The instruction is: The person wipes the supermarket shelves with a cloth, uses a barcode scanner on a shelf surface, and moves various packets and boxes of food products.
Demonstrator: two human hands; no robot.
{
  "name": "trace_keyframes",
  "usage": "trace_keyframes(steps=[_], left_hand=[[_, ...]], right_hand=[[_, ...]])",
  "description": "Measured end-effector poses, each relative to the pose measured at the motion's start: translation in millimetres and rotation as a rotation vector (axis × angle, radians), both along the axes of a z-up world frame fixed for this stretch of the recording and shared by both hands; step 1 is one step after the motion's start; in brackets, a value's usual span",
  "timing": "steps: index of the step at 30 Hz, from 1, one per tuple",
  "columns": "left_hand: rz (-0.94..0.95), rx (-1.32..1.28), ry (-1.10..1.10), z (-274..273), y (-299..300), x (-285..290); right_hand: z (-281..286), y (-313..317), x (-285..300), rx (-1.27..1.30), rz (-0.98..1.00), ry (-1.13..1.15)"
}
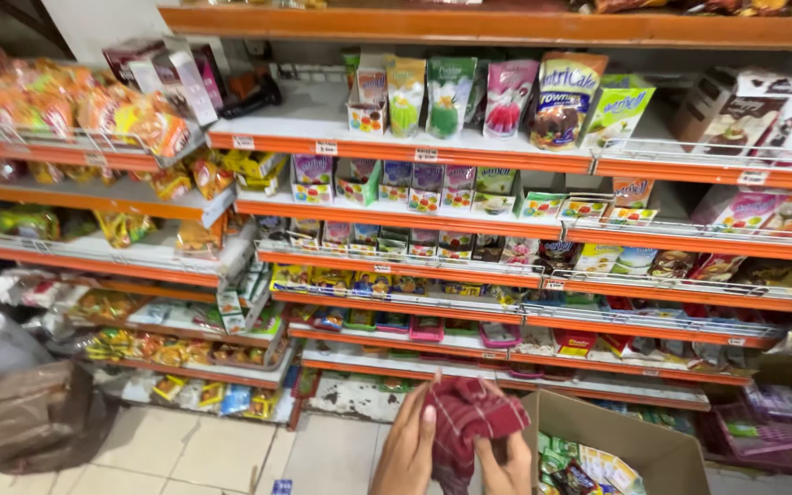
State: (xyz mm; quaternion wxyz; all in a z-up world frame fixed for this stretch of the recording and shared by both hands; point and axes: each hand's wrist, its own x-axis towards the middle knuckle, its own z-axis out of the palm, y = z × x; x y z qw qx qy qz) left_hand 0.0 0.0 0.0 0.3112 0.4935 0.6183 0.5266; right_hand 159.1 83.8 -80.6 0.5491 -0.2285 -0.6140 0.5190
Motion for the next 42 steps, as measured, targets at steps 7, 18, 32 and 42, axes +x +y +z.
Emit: trace_keyframes(steps=[7,18,32,42], left_hand=[[-0.001,0.221,-0.207,46.1,35.6,-22.7],[0.405,0.308,-0.013,58.5,73.9,-135.2],[0.210,0.146,-0.087,65.5,160.6,-366.9],[0.043,0.242,-0.303,98.2,241.2,-451.5]], right_hand=[[6.5,66.1,-25.7,-0.251,-0.033,-0.194],[27.1,98.0,-163.5,-0.335,0.231,-0.039],[102.7,148.9,-388.1,-0.059,0.431,-0.346],[134.6,199.8,-486.3,0.323,-0.216,-0.345]])
